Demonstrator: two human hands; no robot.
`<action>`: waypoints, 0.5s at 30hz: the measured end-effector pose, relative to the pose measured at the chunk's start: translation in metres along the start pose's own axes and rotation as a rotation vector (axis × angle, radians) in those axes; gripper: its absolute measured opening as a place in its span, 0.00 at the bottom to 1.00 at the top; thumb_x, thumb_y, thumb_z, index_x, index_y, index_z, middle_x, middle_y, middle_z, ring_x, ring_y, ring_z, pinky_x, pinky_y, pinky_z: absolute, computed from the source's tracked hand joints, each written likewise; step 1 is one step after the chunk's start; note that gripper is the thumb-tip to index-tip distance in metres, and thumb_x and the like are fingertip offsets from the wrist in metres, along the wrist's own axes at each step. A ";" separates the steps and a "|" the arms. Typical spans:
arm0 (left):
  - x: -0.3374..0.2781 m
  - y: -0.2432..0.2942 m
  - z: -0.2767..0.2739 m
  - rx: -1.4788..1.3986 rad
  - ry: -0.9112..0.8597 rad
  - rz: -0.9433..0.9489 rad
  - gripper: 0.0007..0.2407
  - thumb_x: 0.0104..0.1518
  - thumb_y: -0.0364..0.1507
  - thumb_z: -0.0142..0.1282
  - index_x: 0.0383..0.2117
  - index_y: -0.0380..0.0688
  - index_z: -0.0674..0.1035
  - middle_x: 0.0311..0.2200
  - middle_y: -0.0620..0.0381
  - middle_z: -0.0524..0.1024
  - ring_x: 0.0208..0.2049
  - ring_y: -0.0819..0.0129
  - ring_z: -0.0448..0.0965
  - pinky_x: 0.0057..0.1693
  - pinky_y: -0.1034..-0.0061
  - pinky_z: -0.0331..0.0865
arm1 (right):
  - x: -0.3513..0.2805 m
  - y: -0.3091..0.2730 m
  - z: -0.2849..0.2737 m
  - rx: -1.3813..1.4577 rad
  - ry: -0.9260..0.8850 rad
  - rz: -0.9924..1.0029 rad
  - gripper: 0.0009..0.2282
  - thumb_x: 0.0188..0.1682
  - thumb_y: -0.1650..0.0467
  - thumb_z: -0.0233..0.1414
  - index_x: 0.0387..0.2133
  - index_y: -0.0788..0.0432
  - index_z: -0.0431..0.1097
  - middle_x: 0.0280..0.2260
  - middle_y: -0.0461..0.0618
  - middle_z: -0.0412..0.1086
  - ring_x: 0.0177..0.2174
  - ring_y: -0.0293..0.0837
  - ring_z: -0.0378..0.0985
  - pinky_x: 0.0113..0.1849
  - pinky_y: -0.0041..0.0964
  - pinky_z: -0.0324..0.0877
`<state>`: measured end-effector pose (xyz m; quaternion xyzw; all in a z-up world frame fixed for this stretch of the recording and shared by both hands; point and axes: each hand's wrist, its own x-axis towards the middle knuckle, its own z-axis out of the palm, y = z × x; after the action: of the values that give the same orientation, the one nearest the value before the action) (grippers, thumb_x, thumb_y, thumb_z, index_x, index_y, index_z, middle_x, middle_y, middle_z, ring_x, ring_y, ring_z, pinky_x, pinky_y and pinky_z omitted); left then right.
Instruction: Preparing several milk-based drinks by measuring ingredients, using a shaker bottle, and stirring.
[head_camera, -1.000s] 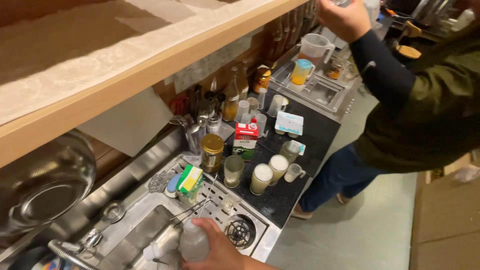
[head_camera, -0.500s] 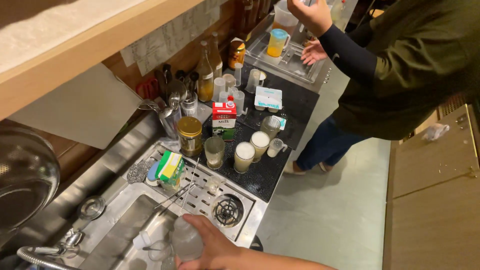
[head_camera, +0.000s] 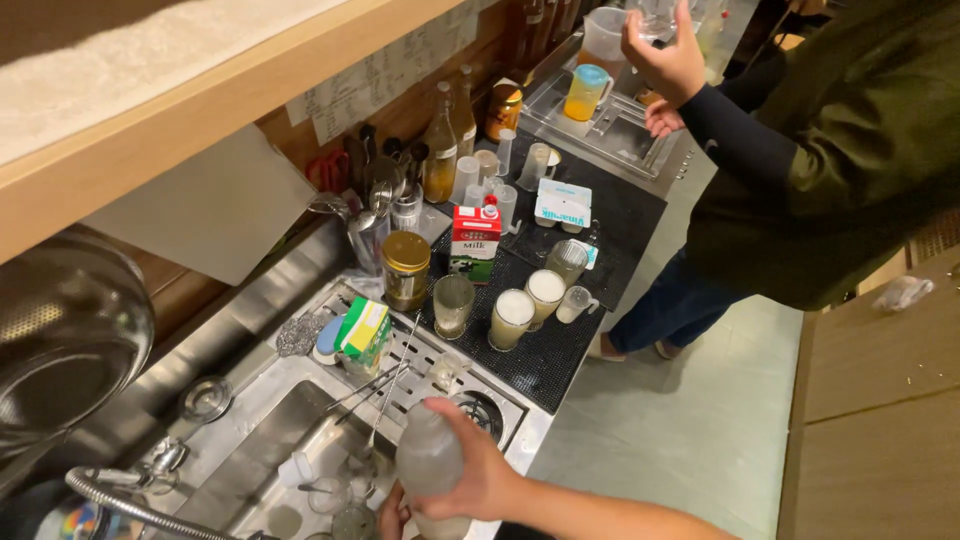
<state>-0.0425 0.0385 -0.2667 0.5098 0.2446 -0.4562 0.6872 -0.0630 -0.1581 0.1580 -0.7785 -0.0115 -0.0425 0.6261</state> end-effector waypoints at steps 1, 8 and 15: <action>-0.009 0.026 0.015 -0.018 0.016 -0.026 0.26 0.57 0.37 0.52 0.65 0.53 0.67 0.61 0.63 0.68 0.58 0.55 0.73 0.52 0.41 0.71 | 0.007 -0.007 -0.015 -0.105 0.035 -0.049 0.50 0.33 0.66 0.71 0.69 0.58 0.47 0.60 0.57 0.62 0.61 0.51 0.65 0.63 0.46 0.57; -0.205 0.042 0.014 0.463 0.173 0.606 0.27 0.43 0.28 0.74 0.54 0.50 0.77 0.54 0.60 0.78 0.51 0.64 0.81 0.47 0.67 0.81 | 0.050 -0.074 -0.082 0.761 0.502 -0.060 0.46 0.36 0.74 0.65 0.67 0.54 0.40 0.47 0.63 0.60 0.47 0.65 0.70 0.49 0.68 0.71; -0.244 0.016 -0.008 0.173 0.277 0.622 0.22 0.46 0.24 0.70 0.51 0.43 0.78 0.49 0.55 0.79 0.50 0.65 0.81 0.49 0.70 0.77 | 0.048 -0.031 -0.050 0.467 0.108 0.033 0.48 0.32 0.72 0.66 0.69 0.48 0.44 0.53 0.54 0.64 0.52 0.54 0.72 0.50 0.54 0.72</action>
<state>-0.1410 0.1388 -0.0662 0.6732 0.1292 -0.1707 0.7078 -0.0201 -0.2024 0.2025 -0.6092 0.0254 -0.0700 0.7895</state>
